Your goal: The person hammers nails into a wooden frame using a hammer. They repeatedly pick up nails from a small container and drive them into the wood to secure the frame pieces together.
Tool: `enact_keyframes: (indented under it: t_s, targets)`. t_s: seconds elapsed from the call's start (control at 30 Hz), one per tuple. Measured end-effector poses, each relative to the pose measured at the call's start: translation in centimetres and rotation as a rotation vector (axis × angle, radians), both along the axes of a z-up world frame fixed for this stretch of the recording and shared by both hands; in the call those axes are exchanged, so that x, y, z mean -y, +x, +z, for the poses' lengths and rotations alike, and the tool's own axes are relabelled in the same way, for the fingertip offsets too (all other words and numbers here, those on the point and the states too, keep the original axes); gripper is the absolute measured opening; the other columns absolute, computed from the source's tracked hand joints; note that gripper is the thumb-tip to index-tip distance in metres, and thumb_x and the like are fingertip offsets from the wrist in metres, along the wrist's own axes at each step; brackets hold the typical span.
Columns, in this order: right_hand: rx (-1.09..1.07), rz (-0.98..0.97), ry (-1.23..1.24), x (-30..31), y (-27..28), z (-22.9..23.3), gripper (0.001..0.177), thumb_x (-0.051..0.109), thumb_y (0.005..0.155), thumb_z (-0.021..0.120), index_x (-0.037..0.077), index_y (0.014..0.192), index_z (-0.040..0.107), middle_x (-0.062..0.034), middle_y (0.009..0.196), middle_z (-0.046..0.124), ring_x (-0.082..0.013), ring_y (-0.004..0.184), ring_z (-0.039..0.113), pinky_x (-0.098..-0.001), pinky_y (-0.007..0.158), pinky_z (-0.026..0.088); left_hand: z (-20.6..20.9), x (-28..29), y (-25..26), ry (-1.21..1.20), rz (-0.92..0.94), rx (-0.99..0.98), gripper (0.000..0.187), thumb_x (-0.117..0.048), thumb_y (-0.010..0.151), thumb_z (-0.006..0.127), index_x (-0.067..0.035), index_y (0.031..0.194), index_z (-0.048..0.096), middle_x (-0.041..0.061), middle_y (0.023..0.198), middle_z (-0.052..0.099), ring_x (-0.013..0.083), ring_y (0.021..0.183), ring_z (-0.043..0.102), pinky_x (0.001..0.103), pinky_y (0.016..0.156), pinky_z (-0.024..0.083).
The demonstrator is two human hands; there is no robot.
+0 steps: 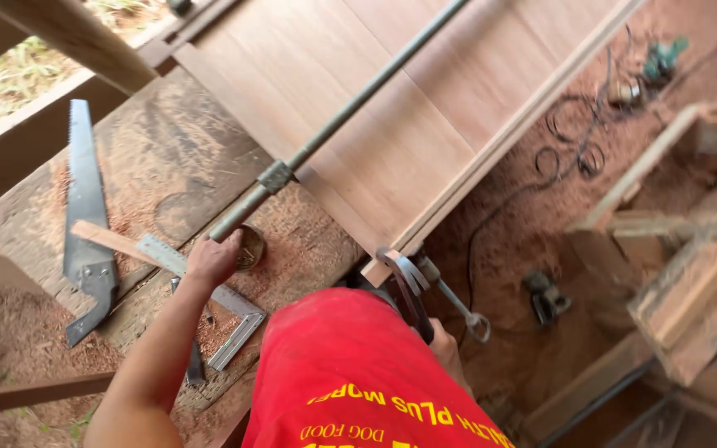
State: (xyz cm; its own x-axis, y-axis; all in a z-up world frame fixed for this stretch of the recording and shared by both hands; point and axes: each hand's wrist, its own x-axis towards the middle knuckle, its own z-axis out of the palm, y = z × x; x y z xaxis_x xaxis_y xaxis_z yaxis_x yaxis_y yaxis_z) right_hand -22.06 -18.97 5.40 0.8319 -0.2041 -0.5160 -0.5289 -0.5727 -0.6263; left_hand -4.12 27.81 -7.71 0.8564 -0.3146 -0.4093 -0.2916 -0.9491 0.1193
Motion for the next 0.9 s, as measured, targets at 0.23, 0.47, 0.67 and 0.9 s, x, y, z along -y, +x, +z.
enact_keyframes:
  t_s: [0.23, 0.47, 0.67, 0.9]
  targets:
    - [0.120, 0.028, -0.091, 6.5, -2.4, -10.0, 0.045, 0.030, 0.085, 0.074, 0.014, 0.126, 0.066, -0.0247, 0.087, 0.073, -0.0382, 0.086, 0.074, -0.0448, 0.064, 0.058, 0.7, -0.1, -2.4, -0.052, 0.319, 0.152, 0.028, -0.029, 0.103, 0.055, -0.012, 0.096, 0.076, 0.012, 0.104, 0.073, 0.0283, 0.113, 0.066, 0.041, 0.103, 0.049]
    - [-0.018, 0.137, 0.034, 7.1, 6.5, -7.7, 0.049, 0.033, 0.083, 0.078, 0.009, 0.123, 0.064, -0.0080, 0.072, 0.072, -0.0199, 0.058, 0.067, -0.0390, 0.053, 0.055, 3.1, -3.6, -3.0, -0.578, 1.114, 0.273, 0.016, -0.023, 0.097, 0.068, -0.012, 0.100, 0.079, 0.007, 0.099, 0.073, 0.0215, 0.080, 0.070, 0.037, 0.061, 0.059]
    - [0.075, 0.100, 0.162, 2.6, 17.1, -0.6, 0.032, 0.030, 0.087, 0.078, 0.002, 0.099, 0.070, -0.0021, 0.060, 0.061, -0.0105, 0.054, 0.057, -0.0313, 0.050, 0.047, 4.1, -5.6, 5.8, -0.820, 1.221, 0.537, 0.019, -0.018, 0.100, 0.069, -0.004, 0.111, 0.076, 0.009, 0.086, 0.074, 0.0183, 0.076, 0.069, 0.031, 0.068, 0.054]
    - [0.123, 0.171, 0.283, 0.7, 27.2, -0.2, 0.029, 0.030, 0.089, 0.076, 0.003, 0.096, 0.065, 0.0016, 0.059, 0.056, -0.0080, 0.052, 0.052, -0.0266, 0.048, 0.043, 7.5, -1.3, 22.4, -0.944, 1.035, 0.624, 0.019, -0.025, 0.105, 0.069, -0.007, 0.101, 0.074, 0.011, 0.090, 0.074, 0.0217, 0.078, 0.069, 0.033, 0.064, 0.056]
